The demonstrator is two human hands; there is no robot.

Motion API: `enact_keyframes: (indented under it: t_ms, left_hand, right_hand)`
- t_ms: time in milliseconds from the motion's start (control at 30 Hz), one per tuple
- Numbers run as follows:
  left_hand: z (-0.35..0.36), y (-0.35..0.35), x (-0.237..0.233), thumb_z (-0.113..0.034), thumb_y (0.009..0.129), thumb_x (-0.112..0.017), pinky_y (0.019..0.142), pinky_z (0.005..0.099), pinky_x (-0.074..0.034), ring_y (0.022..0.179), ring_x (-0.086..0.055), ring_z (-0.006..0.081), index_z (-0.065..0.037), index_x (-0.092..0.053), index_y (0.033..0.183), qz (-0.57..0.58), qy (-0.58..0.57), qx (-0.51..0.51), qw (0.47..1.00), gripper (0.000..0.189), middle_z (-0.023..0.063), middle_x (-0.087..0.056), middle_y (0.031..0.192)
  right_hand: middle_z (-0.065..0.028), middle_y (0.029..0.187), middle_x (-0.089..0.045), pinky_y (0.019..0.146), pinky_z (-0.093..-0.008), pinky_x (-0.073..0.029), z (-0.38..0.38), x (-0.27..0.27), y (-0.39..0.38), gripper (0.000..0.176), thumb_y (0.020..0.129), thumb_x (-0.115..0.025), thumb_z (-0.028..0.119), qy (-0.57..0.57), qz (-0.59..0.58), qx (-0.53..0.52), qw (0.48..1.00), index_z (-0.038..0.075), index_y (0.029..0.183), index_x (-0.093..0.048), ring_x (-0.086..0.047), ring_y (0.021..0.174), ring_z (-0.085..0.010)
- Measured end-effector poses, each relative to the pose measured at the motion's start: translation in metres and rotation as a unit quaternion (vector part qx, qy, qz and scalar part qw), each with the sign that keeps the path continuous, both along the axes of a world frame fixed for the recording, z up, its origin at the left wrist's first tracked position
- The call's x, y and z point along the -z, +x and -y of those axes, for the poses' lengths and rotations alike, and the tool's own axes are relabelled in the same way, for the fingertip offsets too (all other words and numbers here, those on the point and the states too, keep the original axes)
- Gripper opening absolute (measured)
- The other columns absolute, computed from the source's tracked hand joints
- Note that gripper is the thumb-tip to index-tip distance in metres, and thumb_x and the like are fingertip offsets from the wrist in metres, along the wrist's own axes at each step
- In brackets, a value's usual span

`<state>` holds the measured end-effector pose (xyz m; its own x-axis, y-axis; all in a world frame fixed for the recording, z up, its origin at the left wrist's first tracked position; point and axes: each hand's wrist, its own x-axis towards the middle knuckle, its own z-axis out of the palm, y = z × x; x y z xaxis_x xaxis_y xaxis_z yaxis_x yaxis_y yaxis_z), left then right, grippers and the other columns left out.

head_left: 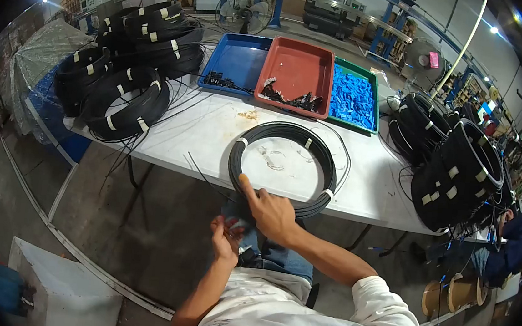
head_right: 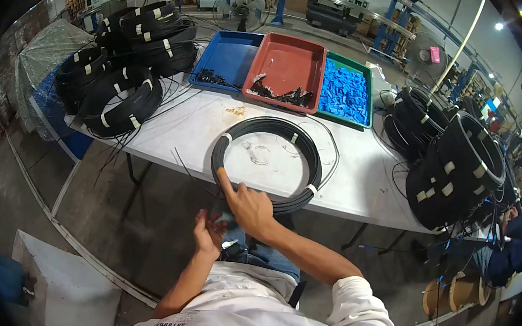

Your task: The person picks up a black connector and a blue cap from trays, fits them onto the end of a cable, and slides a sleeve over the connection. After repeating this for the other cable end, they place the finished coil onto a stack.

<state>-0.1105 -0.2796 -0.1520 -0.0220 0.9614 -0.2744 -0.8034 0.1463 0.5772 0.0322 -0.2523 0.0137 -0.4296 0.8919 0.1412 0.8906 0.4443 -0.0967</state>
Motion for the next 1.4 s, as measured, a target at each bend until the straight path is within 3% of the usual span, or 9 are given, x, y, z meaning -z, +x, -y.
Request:
enact_keyframes:
  t_ms: [233, 333, 400, 567, 667, 800, 967, 1200, 1400]
  left_hand:
    - [0.018, 0.021, -0.025, -0.058, 0.094, -0.058, 0.087, 0.0367, -0.041, 0.102, -0.056, 0.0204, -0.018, -0.047, 0.125, -0.112, 0.072, 0.036, 0.990, 0.052, 0.0057, -0.058, 0.115]
    - [0.012, 0.019, -0.052, -0.062, 0.082, -0.072, 0.100, 0.0399, -0.037, 0.121, -0.048, 0.0241, -0.005, -0.028, 0.142, -0.288, 0.306, -0.090, 0.903, 0.094, 0.0151, -0.044, 0.137]
    - [-0.006, 0.011, -0.062, -0.055, 0.085, -0.070, 0.100, 0.0393, -0.037, 0.125, -0.047, 0.0270, -0.007, -0.028, 0.143, -0.322, 0.331, -0.155, 0.873, 0.087, 0.0159, -0.043, 0.140]
    - [-0.044, -0.036, -0.068, -0.051, 0.086, -0.072, 0.104, 0.0407, -0.036, 0.138, -0.039, 0.0330, -0.012, -0.023, 0.150, -0.273, 0.314, -0.211, 0.885, 0.090, 0.0185, -0.033, 0.153]
    - [-0.026, -0.054, -0.115, -0.049, 0.075, -0.083, 0.118, 0.0497, -0.023, 0.148, -0.026, 0.0320, -0.029, -0.010, 0.157, -0.012, 0.372, -0.112, 0.921, 0.111, 0.0178, -0.019, 0.162]
    - [-0.013, -0.039, -0.151, -0.029, 0.068, -0.092, 0.119, 0.0488, -0.023, 0.149, -0.025, 0.0299, -0.028, -0.008, 0.157, -0.100, 0.357, -0.082, 0.925, 0.122, 0.0178, -0.021, 0.162]
    - [-0.028, -0.017, -0.126, 0.013, 0.070, -0.070, 0.113, 0.0350, -0.031, 0.134, -0.043, 0.0253, -0.018, -0.018, 0.151, -0.271, 0.285, -0.074, 0.916, 0.101, 0.0205, -0.035, 0.155]
    - [-0.061, -0.003, -0.130, 0.014, 0.065, -0.064, 0.117, 0.0409, -0.024, 0.139, -0.040, 0.0288, -0.008, -0.027, 0.144, -0.367, 0.257, -0.027, 0.894, 0.090, 0.0221, -0.043, 0.147]
    - [-0.056, 0.010, -0.131, 0.007, 0.070, -0.071, 0.118, 0.0409, -0.022, 0.137, -0.041, 0.0285, -0.004, -0.041, 0.137, -0.394, 0.217, -0.037, 0.892, 0.074, 0.0187, -0.049, 0.142]
  right_hand:
    - [-0.0166, 0.100, -0.070, 0.067, -0.0454, -0.055, 0.034, -0.073, 0.011, 0.071, 0.073, -0.080, 0.009, 0.043, -0.192, 0.036, 0.980, 0.018, 0.135, -0.048, -0.068, 0.086, -0.0395]
    - [-0.0144, 0.095, -0.072, 0.064, -0.0341, -0.054, 0.051, -0.106, 0.024, 0.067, 0.073, -0.079, 0.001, 0.085, -0.385, 0.004, 0.919, 0.015, 0.132, -0.051, -0.072, 0.078, -0.0258]
    - [-0.0100, 0.086, -0.069, 0.060, -0.0263, -0.051, 0.062, -0.126, 0.040, 0.065, 0.074, -0.076, -0.003, 0.063, -0.460, -0.004, 0.886, 0.008, 0.132, -0.049, -0.067, 0.068, -0.0125]
    - [-0.0104, 0.079, -0.065, 0.038, -0.0219, -0.040, 0.069, -0.125, 0.078, 0.072, 0.070, -0.075, -0.006, 0.001, -0.763, 0.003, 0.647, 0.001, 0.135, -0.045, -0.054, 0.045, -0.0089]
    - [-0.0117, 0.076, -0.060, 0.033, -0.0230, -0.039, 0.066, -0.094, 0.092, 0.060, 0.080, -0.069, 0.000, -0.065, -0.852, -0.061, 0.516, 0.004, 0.134, -0.044, -0.051, 0.041, -0.0100]
    - [-0.0136, 0.080, -0.060, 0.032, -0.0227, -0.037, 0.052, -0.053, 0.105, 0.054, 0.084, -0.066, 0.001, -0.156, -0.896, -0.035, 0.415, 0.007, 0.133, -0.044, -0.048, 0.039, -0.0101]
    - [-0.0178, 0.089, -0.063, 0.039, -0.0245, -0.042, 0.034, -0.018, 0.125, 0.048, 0.091, -0.061, 0.009, -0.172, -0.874, 0.066, 0.450, 0.007, 0.134, -0.039, -0.053, 0.046, -0.0125]
    - [-0.0147, 0.104, -0.060, 0.070, -0.0262, -0.049, 0.028, 0.021, 0.137, 0.068, 0.097, -0.063, 0.022, -0.100, -0.780, 0.312, 0.534, 0.012, 0.148, -0.019, -0.057, 0.079, -0.0150]
    - [-0.0148, 0.121, -0.052, 0.088, -0.0278, -0.042, 0.010, 0.009, 0.145, 0.076, 0.092, -0.070, 0.015, -0.054, -0.692, 0.284, 0.661, 0.012, 0.149, -0.019, -0.051, 0.099, -0.0155]
